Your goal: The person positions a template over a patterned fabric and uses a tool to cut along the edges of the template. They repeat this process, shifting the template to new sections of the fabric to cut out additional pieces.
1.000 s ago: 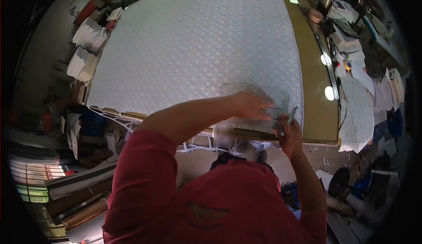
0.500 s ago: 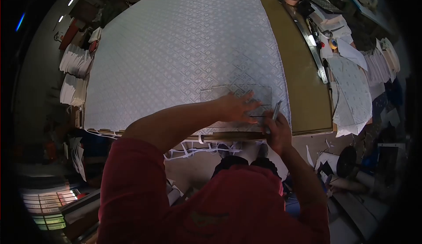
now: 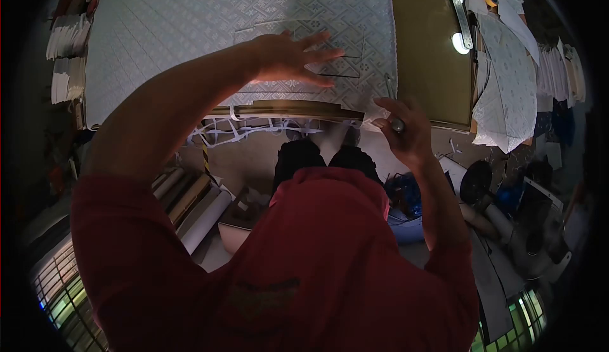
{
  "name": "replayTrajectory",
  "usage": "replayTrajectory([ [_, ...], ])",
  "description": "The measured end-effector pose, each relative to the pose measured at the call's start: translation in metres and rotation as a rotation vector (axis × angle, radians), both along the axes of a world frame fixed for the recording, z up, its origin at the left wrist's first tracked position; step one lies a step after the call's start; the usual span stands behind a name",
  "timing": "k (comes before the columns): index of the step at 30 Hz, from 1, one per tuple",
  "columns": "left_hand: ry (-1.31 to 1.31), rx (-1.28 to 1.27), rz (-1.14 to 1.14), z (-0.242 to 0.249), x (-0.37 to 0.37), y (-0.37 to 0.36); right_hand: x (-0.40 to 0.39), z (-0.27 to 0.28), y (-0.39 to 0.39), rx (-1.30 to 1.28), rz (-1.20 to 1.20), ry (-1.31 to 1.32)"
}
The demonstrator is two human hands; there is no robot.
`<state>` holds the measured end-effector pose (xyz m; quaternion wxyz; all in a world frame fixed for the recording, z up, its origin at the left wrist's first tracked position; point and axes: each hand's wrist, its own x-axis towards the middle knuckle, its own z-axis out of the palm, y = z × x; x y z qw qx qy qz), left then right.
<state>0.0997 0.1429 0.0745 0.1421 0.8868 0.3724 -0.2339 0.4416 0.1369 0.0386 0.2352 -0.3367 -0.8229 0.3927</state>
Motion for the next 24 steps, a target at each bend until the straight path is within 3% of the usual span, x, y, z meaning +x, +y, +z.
replayTrajectory([
  [2, 0.046, -0.008, -0.071, 0.007, 0.0, 0.002, 0.0, 0.003, 0.003, 0.093, -0.019, -0.021],
  [3, -0.073, 0.004, 0.001, -0.007, -0.006, -0.002, 0.0, 0.0, 0.004, 0.082, -0.009, -0.034],
  [5, -0.058, -0.009, 0.036, -0.007, -0.006, 0.0, -0.001, -0.007, 0.007, -0.019, -0.041, 0.146],
  [8, -0.124, -0.025, 0.061, -0.028, -0.014, 0.001, -0.004, -0.004, 0.006, -0.279, -0.108, 0.14],
  [10, -0.205, -0.024, 0.056, -0.029, -0.014, -0.003, -0.006, 0.006, 0.01, -0.264, -0.072, 0.045],
  [15, 0.106, 0.163, -0.13, -0.009, -0.002, -0.004, -0.012, 0.019, 0.032, -0.233, 0.047, -0.167],
  [22, 0.066, 0.255, -0.162, -0.009, 0.0, -0.008, -0.03, 0.037, 0.047, -0.232, 0.175, -0.205],
  [24, 0.204, 0.138, -0.111, 0.001, 0.009, -0.006, -0.034, 0.038, 0.048, -0.245, 0.191, -0.234],
])
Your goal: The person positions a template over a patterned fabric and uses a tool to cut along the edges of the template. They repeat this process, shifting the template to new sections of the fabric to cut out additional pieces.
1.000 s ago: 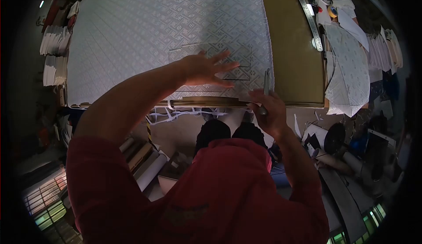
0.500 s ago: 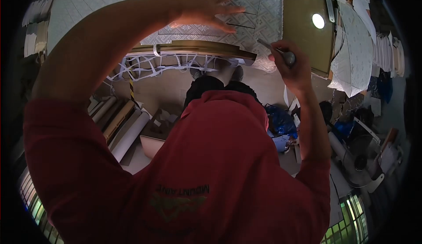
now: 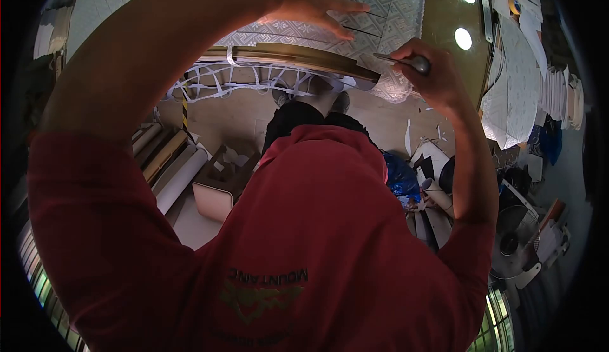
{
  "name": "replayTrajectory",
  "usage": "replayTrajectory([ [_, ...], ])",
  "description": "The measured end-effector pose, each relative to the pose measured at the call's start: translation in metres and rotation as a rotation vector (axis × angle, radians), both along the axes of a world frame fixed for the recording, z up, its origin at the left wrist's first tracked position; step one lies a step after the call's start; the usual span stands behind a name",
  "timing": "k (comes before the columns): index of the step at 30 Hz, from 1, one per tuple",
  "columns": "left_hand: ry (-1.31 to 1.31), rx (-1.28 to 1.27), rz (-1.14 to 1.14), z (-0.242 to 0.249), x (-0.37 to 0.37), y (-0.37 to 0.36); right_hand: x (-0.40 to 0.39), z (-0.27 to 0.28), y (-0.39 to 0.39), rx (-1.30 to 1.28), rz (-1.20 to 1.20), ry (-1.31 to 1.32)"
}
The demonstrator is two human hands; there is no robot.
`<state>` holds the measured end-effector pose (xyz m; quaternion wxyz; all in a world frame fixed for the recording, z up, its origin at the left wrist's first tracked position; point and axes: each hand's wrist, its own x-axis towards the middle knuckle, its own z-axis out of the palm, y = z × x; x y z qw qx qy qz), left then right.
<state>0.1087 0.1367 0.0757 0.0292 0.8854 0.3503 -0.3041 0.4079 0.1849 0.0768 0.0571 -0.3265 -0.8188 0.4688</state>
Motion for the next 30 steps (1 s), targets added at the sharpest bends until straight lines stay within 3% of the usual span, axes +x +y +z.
replayTrajectory([
  [18, -0.032, -0.041, 0.052, 0.004, 0.003, 0.001, -0.01, 0.004, 0.009, 0.083, 0.16, 0.019],
  [23, -0.156, -0.153, 0.165, -0.006, -0.009, 0.007, -0.008, -0.03, -0.001, 0.032, 0.107, 0.287],
  [27, -0.276, -0.261, 0.272, -0.018, -0.015, 0.01, -0.046, -0.031, -0.024, 0.045, 0.091, 0.306],
  [30, -0.302, -0.185, 0.079, -0.017, -0.025, 0.012, -0.062, -0.024, -0.027, 0.083, 0.089, 0.211],
])
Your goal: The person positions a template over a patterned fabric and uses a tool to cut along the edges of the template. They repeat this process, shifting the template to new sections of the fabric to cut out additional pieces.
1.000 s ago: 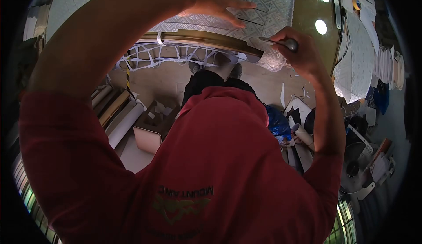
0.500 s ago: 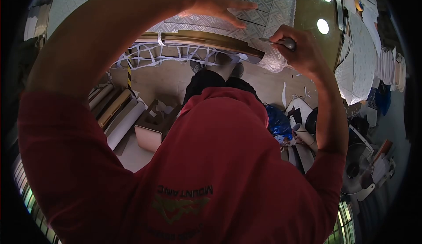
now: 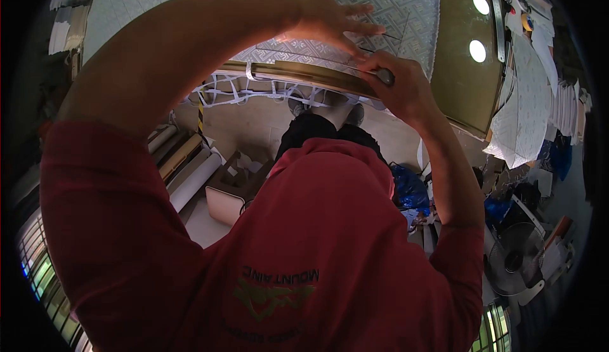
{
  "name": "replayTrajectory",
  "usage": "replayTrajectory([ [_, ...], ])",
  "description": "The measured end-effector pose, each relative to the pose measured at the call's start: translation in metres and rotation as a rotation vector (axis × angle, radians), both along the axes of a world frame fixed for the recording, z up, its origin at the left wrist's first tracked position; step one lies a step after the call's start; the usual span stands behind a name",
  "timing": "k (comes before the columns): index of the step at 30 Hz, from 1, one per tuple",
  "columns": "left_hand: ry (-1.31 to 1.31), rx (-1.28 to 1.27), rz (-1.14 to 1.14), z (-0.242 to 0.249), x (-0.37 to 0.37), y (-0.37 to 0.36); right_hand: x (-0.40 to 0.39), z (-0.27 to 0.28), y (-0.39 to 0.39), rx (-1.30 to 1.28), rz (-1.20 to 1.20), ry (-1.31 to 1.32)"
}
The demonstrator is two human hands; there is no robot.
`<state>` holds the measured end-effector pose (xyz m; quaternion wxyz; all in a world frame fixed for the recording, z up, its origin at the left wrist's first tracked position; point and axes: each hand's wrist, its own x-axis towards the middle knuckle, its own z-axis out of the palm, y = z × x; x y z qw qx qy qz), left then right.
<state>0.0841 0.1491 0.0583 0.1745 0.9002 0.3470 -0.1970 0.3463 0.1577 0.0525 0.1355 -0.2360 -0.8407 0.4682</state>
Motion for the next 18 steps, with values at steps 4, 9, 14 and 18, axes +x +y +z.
replayTrajectory([
  [4, 0.017, 0.005, -0.065, 0.009, -0.001, 0.003, 0.007, -0.002, -0.002, -0.055, -0.007, 0.016],
  [9, 0.232, -0.064, -0.085, 0.042, 0.012, 0.006, -0.013, -0.023, -0.013, -0.053, -0.029, 0.193],
  [14, 0.151, 0.112, -0.184, 0.018, 0.004, 0.005, -0.099, -0.036, -0.042, 0.034, 0.062, 0.231],
  [18, 0.13, -0.022, 0.031, 0.008, 0.005, 0.007, -0.134, -0.048, -0.06, 0.039, 0.022, 0.328],
])
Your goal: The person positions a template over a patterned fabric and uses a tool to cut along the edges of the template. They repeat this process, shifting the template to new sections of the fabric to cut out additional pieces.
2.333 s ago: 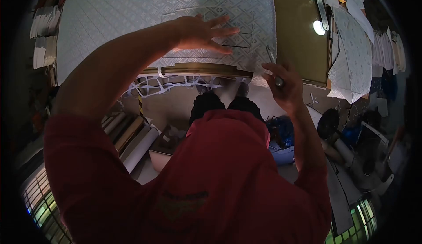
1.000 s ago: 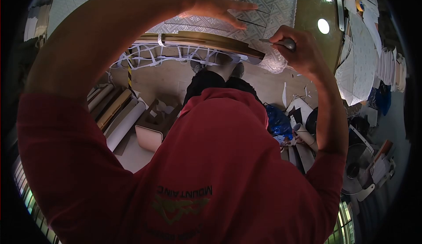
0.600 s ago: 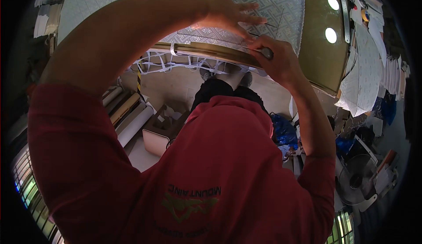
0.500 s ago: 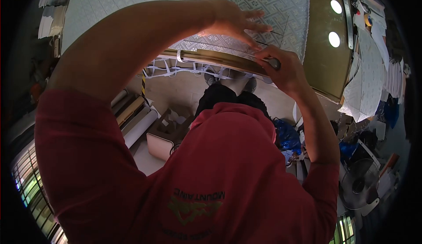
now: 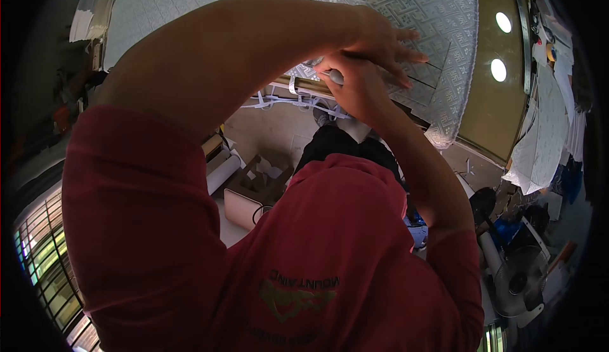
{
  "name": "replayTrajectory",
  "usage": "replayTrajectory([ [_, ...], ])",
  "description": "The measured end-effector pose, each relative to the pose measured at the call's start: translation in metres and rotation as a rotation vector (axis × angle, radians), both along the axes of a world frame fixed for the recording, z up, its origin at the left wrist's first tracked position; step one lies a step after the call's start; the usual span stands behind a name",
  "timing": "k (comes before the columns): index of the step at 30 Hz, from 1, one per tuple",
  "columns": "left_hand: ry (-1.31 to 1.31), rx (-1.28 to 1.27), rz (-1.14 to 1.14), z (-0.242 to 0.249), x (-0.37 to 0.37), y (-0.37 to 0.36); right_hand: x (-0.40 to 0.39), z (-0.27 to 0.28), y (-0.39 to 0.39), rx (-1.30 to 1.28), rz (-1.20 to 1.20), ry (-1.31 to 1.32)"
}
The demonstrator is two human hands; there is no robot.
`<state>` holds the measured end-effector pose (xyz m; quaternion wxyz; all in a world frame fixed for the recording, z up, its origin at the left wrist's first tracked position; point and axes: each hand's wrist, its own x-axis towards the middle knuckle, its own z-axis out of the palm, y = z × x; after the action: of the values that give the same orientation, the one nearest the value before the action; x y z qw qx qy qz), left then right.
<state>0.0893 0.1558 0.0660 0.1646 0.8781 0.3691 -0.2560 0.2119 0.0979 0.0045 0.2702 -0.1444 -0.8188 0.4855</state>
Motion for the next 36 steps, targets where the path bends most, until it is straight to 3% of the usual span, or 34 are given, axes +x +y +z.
replayTrajectory([
  [1, -0.002, 0.001, 0.001, 0.002, -0.002, -0.002, -0.003, -0.001, -0.001, 0.016, -0.009, 0.008],
  [3, 0.001, 0.106, -0.227, 0.013, -0.005, -0.005, -0.005, -0.003, -0.002, 0.037, -0.021, 0.011],
  [6, 0.071, -0.025, -0.127, 0.032, 0.005, -0.004, -0.009, -0.005, -0.007, 0.072, -0.037, 0.058],
  [11, -0.038, 0.108, -0.194, 0.009, -0.003, -0.007, 0.008, 0.003, -0.011, 0.032, -0.006, 0.064],
  [15, 0.018, 0.062, -0.155, 0.024, 0.003, -0.01, 0.058, 0.016, -0.019, -0.052, -0.007, 0.124],
  [18, -0.01, 0.037, -0.135, 0.019, 0.001, -0.007, 0.109, 0.025, -0.014, -0.061, -0.059, 0.014],
  [22, -0.155, 0.099, -0.181, 0.005, -0.006, -0.007, 0.165, 0.028, -0.012, -0.225, -0.373, -0.154],
  [28, 0.072, 0.06, -0.234, 0.023, 0.013, -0.003, 0.177, 0.041, -0.041, -0.26, -0.916, -0.201],
  [36, 0.083, 0.091, -0.252, 0.02, 0.009, -0.005, 0.146, 0.049, -0.04, -0.198, -1.165, -0.317],
])
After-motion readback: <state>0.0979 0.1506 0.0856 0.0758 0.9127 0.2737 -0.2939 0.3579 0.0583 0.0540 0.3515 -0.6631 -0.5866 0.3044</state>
